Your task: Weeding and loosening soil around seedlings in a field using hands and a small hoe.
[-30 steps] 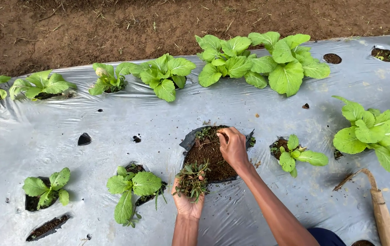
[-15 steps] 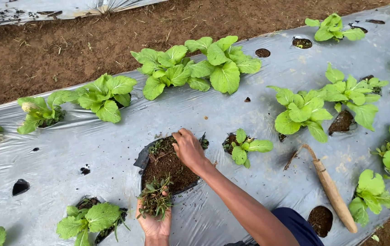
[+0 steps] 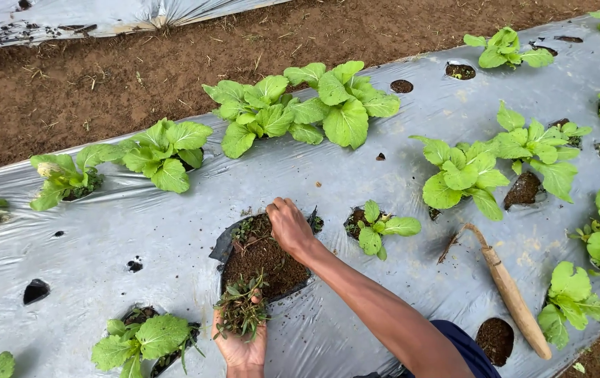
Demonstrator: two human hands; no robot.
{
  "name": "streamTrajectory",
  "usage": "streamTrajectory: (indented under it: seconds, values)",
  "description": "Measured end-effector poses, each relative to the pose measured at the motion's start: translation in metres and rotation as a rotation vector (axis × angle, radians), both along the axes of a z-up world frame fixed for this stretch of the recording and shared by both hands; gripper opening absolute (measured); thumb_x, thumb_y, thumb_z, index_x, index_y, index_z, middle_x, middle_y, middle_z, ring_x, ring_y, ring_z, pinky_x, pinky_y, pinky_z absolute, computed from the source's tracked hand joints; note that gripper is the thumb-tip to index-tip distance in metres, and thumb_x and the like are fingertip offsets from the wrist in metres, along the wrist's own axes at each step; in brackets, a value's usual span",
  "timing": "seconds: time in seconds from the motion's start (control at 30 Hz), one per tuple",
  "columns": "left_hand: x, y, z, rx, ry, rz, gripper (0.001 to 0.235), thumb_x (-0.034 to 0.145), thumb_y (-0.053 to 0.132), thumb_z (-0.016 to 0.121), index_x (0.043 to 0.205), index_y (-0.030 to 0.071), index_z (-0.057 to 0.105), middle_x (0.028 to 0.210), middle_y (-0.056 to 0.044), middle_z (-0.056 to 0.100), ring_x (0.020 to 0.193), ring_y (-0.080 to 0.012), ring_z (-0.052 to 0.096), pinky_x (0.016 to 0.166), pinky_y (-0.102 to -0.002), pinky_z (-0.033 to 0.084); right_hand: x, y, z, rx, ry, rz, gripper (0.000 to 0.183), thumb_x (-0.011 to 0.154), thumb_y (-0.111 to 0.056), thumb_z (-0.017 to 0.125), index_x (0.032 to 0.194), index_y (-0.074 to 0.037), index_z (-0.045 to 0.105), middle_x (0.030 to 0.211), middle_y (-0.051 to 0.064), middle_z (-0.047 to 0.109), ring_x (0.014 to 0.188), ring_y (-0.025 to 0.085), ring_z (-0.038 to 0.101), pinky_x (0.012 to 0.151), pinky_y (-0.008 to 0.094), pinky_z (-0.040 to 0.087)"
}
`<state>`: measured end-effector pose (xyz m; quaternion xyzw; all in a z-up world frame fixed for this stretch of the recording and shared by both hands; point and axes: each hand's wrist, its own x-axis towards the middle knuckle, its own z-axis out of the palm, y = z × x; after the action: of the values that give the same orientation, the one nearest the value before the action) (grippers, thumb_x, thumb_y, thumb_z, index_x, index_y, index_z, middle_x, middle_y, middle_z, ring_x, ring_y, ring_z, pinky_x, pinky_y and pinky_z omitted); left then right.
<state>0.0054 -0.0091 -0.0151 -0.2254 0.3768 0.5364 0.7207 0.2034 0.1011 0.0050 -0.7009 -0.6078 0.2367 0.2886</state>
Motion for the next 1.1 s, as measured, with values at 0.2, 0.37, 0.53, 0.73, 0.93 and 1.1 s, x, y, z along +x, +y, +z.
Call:
streamTrajectory:
  seconds: [0.2,0.37,0.53,0.73,0.93,1.1]
  values:
    - [0.002,0.0,-0.01,0.087,-0.052,0.033,0.032,0.09,0.024,0.063,0.116,0.007,0.067,0.124,-0.019,0.068,0.104,-0.0397,0.065,0.073,-0.038,0.063,0.001,-0.003,0.0,0.192,-0.079,-0.042,0.026,0.084,0.021,0.058,0.105,0.013,0.071,0.093,0.015,0.068,0.057,0.015,0.065,0.04,0.02,0.062]
    - [-0.001,-0.003,-0.005,0.066,-0.057,0.039,0.04,0.089,0.025,0.064,0.123,0.004,0.066,0.129,-0.024,0.065,0.104,-0.0399,0.066,0.072,-0.038,0.065,0.002,-0.006,-0.011,0.164,-0.008,-0.133,0.034,0.078,0.023,0.054,0.099,0.008,0.076,0.104,0.021,0.075,0.06,0.017,0.069,0.048,0.022,0.065]
    - [0.001,0.002,-0.011,0.104,-0.072,0.011,0.041,0.091,0.025,0.058,0.126,0.003,0.063,0.131,-0.026,0.062,0.102,-0.0408,0.064,0.073,-0.038,0.063,-0.015,-0.023,0.073,-0.13,0.124,-0.171,0.029,0.087,0.008,0.07,0.11,-0.007,0.08,0.123,0.017,0.075,0.058,0.02,0.074,0.078,0.041,0.067]
    - [-0.002,-0.002,-0.008,0.081,-0.061,0.05,0.041,0.091,0.025,0.059,0.125,0.003,0.064,0.13,-0.026,0.063,0.101,-0.0403,0.064,0.073,-0.038,0.063,-0.053,-0.077,0.173,-0.182,0.37,0.353,0.023,0.093,0.008,0.065,0.113,0.004,0.074,0.102,0.029,0.076,0.088,0.038,0.075,0.085,0.05,0.063]
    - [-0.006,0.002,-0.004,0.085,-0.077,0.069,0.041,0.089,0.024,0.06,0.124,0.002,0.064,0.128,-0.025,0.064,0.101,-0.0396,0.065,0.073,-0.038,0.064,-0.069,-0.093,0.133,-0.103,0.038,0.67,0.018,0.102,-0.006,0.053,0.112,-0.001,0.066,0.083,0.017,0.07,0.065,0.032,0.063,0.06,0.043,0.042]
    - [-0.004,0.004,0.001,0.079,-0.1,0.071,0.04,0.088,0.024,0.062,0.123,0.002,0.065,0.127,-0.024,0.065,0.101,-0.0389,0.066,0.073,-0.038,0.064,-0.071,-0.094,0.117,0.165,-0.146,0.749,0.018,0.098,-0.006,0.066,0.114,0.0,0.072,0.097,0.011,0.077,0.084,0.028,0.071,0.074,0.044,0.06]
